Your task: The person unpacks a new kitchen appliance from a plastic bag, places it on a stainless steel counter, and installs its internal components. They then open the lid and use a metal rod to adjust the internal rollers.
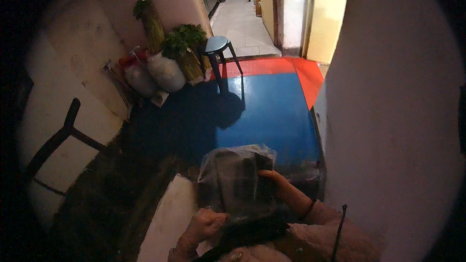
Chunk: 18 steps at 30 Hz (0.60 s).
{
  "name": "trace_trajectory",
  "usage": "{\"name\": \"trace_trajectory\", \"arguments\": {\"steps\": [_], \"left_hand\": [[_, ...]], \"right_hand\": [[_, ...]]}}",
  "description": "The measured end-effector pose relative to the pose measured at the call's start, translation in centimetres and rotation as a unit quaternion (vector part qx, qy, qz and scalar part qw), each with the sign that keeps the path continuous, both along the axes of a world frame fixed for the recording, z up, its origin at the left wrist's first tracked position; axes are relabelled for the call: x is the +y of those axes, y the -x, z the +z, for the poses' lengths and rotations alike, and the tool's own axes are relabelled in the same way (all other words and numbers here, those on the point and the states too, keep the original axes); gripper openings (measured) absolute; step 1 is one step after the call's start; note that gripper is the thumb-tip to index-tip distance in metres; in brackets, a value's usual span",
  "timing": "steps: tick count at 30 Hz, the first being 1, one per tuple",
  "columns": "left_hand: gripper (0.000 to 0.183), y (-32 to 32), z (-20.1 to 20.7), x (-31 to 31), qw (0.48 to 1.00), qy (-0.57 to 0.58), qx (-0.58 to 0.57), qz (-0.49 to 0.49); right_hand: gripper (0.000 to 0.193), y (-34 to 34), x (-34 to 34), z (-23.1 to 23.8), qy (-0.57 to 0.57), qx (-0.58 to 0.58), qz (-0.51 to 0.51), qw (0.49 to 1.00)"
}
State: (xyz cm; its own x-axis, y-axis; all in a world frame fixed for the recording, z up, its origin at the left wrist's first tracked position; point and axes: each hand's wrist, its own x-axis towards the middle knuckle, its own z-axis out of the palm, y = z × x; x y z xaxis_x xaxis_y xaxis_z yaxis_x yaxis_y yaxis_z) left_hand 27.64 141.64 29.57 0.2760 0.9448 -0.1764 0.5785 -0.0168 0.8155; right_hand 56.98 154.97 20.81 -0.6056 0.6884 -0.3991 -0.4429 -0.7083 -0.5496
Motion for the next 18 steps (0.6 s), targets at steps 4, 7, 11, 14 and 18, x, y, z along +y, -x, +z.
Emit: {"name": "trace_trajectory", "arguments": {"steps": [4, 7, 11, 14, 18], "left_hand": [[0.031, 1.4, 3.0, 9.8, 0.996, -0.068, 0.049, -0.029], [0.037, 1.1, 7.4, 18.2, 1.0, 0.01, 0.01, 0.004], [0.044, -0.5, 13.4, 27.5, 0.994, 0.011, 0.104, -0.01], [0.047, -1.5, 16.0, 34.0, 0.987, -0.02, 0.154, 0.035], [0.044, -2.0, 17.3, 46.0, 0.979, 0.031, 0.201, 0.019]], "right_hand": [[0.046, 0.2, 7.8, 6.4, 0.031, 0.036, 0.025, 0.999], [0.045, -0.6, 13.3, 12.1, -0.013, -0.011, -0.028, 0.999], [0.044, -1.0, 19.6, 17.2, -0.061, -0.093, -0.097, 0.989], [0.04, -0.1, 23.8, 19.3, -0.05, -0.023, -0.215, 0.975], [0.034, -1.0, 36.8, 20.2, 0.062, 0.005, -0.147, 0.987]]}}
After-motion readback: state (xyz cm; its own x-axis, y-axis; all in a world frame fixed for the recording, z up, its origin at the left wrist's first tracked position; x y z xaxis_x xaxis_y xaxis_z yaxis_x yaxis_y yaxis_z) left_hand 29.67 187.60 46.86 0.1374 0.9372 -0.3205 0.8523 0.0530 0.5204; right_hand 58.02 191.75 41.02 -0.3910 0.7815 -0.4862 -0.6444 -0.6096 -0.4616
